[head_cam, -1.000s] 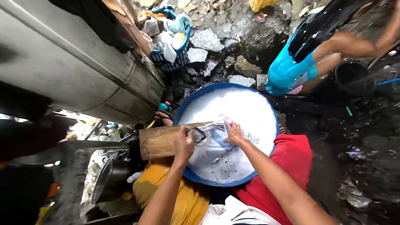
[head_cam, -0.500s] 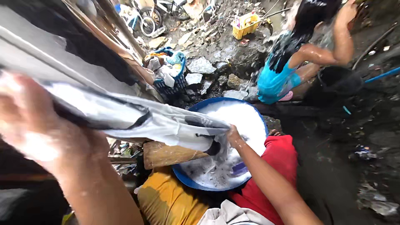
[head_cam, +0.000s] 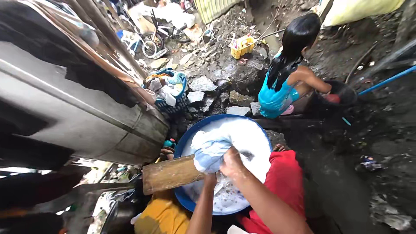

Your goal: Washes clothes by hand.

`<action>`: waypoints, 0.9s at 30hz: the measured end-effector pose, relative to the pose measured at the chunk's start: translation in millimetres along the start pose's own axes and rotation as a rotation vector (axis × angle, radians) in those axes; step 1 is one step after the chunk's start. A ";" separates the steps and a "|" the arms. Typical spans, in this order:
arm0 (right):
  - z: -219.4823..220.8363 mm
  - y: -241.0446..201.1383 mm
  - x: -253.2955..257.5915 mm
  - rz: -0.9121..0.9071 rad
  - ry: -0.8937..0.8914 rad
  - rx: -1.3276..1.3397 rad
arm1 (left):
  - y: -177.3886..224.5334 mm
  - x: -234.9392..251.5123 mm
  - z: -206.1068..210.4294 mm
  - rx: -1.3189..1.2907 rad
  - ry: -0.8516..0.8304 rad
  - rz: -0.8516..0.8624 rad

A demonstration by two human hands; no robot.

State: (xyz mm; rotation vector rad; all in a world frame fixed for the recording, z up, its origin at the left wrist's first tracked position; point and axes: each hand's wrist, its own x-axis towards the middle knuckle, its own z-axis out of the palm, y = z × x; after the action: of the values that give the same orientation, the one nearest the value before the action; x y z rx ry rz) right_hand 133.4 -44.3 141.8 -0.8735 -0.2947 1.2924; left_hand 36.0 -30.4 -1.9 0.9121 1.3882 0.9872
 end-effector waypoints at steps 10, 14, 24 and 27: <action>-106.4 82.7 61.1 0.253 0.024 0.243 | 38.8 -22.6 32.8 -0.905 0.040 -0.090; -112.3 74.3 68.4 0.143 -0.042 0.421 | 3.9 -13.6 -7.9 -0.389 -0.144 -0.053; -82.4 66.5 14.5 0.006 -0.156 -0.462 | -2.5 -0.5 -18.4 -0.784 -0.153 -0.143; -90.0 68.3 25.6 -0.089 -0.091 -0.397 | 6.8 7.2 -20.3 -0.645 -0.112 0.133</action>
State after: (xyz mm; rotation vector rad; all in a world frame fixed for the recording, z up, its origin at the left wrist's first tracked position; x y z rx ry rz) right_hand 150.1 -55.2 27.7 -1.1231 -0.6710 1.2110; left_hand 15.2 -22.5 2.0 0.5616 0.8330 1.3541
